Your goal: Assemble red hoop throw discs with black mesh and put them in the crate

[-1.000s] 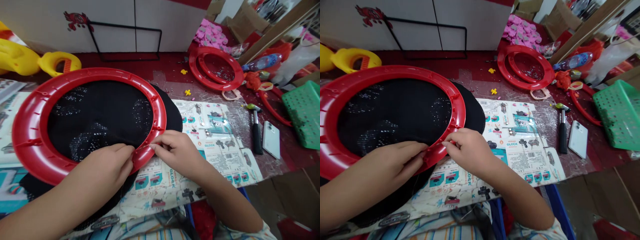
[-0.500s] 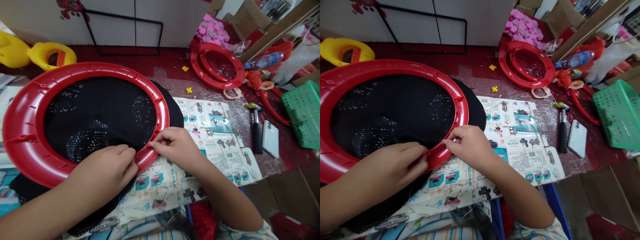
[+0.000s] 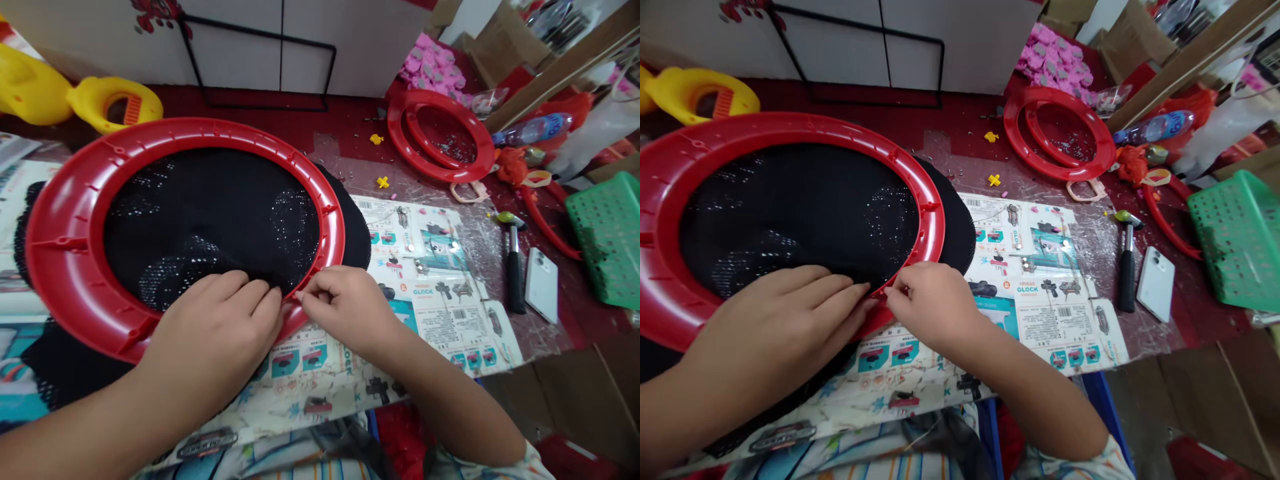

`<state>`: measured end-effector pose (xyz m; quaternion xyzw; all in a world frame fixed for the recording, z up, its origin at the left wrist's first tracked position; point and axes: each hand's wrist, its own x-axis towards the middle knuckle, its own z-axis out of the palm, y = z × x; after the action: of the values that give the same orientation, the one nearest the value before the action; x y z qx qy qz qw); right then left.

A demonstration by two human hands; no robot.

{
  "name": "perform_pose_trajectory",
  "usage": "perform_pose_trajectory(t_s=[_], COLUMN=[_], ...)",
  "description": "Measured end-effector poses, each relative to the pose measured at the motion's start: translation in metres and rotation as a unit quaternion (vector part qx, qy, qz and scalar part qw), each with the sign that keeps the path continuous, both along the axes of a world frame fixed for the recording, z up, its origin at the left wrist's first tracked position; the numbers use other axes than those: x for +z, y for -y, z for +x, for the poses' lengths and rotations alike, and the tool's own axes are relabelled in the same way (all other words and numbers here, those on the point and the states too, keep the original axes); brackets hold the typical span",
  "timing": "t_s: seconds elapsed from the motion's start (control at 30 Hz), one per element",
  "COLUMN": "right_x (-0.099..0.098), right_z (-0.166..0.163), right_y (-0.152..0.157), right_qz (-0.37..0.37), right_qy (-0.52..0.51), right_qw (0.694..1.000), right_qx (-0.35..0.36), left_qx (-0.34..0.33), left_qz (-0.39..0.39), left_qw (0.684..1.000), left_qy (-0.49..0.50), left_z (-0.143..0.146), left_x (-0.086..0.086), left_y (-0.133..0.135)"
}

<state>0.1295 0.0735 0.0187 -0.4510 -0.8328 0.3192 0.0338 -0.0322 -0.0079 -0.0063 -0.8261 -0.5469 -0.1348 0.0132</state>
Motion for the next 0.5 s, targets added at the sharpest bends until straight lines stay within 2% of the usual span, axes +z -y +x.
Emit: perform_pose_trajectory(t_s=[0.13, 0.37, 0.5], right_x=[0.001, 0.008, 0.006], right_z=[0.005, 0.021, 0.021], right_y=[0.0, -0.013, -0.015], right_qz=[-0.007, 0.052, 0.056], right_qy=[-0.012, -0.051, -0.041], right_qw=[1.0, 0.993, 0.992], right_qx=[0.02, 0.091, 0.106], left_qx=[-0.011, -0.073, -0.097], left_qz=[0.033, 0.013, -0.002], left_qw=[0.999, 0.996, 0.992], left_qy=[0.013, 0.058, 0.078], left_z=[0.004, -0.005, -0.008], left_x=[-0.004, -0.018, -0.017], left_y=[-0.002, -0.004, -0.004])
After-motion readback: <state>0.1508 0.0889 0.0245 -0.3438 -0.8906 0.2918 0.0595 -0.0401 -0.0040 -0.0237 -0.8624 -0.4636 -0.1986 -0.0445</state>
